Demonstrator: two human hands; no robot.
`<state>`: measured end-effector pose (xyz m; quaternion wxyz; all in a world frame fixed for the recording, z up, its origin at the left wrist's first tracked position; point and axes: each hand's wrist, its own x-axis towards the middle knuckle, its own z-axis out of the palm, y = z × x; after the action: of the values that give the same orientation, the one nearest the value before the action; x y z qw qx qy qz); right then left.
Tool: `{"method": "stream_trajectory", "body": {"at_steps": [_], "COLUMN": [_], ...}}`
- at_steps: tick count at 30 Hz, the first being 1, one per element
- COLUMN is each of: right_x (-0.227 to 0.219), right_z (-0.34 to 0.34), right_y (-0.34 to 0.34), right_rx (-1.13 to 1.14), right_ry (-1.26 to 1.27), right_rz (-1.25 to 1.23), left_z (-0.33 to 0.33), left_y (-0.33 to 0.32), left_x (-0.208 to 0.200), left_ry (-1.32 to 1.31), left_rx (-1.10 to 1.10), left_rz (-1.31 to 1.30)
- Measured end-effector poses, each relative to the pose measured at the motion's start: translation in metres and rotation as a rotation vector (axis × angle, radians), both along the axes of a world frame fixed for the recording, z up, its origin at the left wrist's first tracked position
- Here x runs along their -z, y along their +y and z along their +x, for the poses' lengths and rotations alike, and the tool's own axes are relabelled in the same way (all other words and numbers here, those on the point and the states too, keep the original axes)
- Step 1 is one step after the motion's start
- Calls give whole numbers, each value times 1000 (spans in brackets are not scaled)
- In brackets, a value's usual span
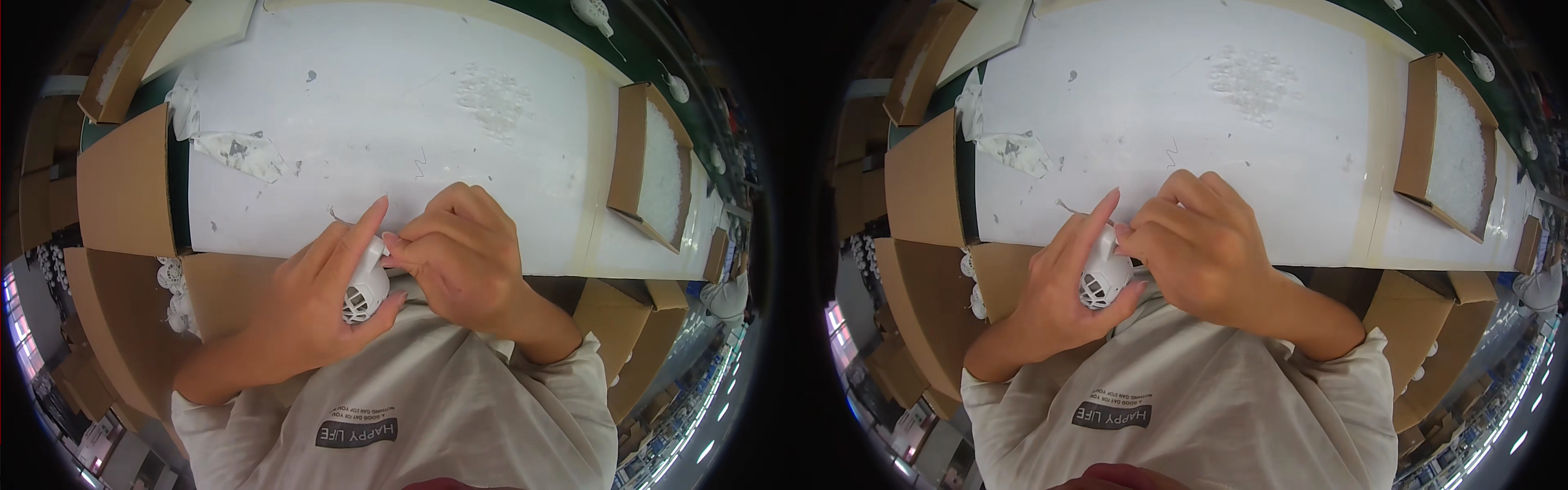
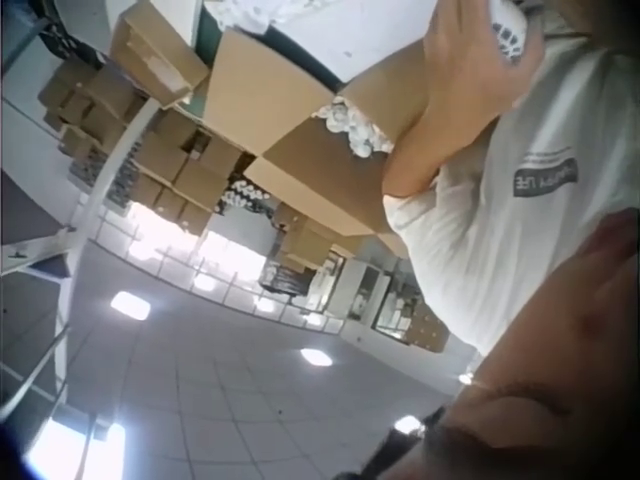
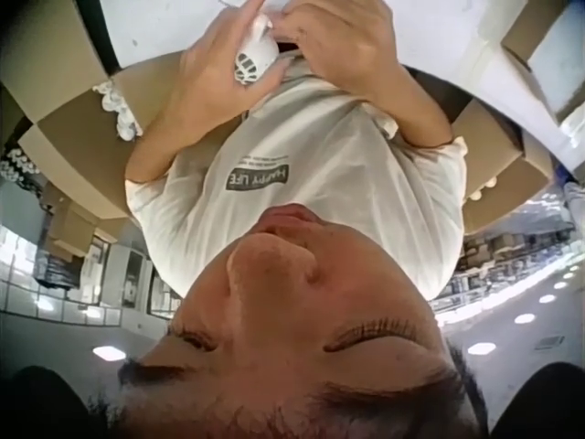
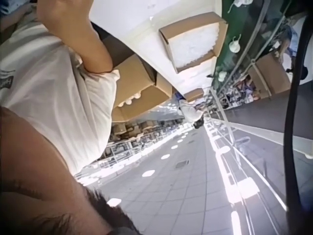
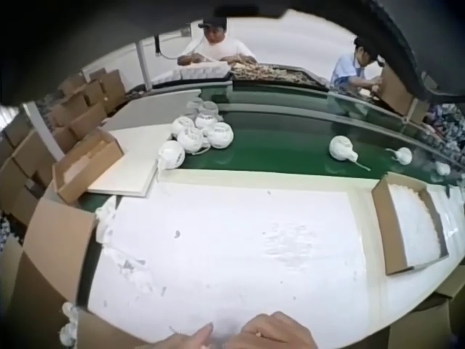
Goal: Assembling small plastic components on a production line.
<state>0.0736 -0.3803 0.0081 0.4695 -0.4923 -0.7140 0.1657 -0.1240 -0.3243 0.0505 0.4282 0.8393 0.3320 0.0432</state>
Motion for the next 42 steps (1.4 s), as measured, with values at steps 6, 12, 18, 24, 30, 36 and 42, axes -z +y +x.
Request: {"method": "stream_trajectory", "body": {"at_steps": [6,12,18,24,30,36,42], "right_x": [7,-7,-17,-16,-16,-1,-8], "right_z": [8,13,13,16,12,4,18], "right_y": [7,7,4,8,5,3,17], "right_rx": [-157,-138,-72,-132,-115,-77,-185], "right_ry": [497,342,155,397,536,185,-211], "right_rz": [-202,-172,-194,-361,-494,-43,107], "left_z": [-2,-3,-2,0,1,-2,3], "left_y": [11,14,2,8,7,6,4], "left_x": [1,1,9,10,17,16,11], "left_ry": [-315,-333,-335,-368,-337,-302,-223], "left_rx": [-106,-234,-61,-12,6,50,-15], "left_rz": [-679,-1202,-340,-176,202,151,-254]}}
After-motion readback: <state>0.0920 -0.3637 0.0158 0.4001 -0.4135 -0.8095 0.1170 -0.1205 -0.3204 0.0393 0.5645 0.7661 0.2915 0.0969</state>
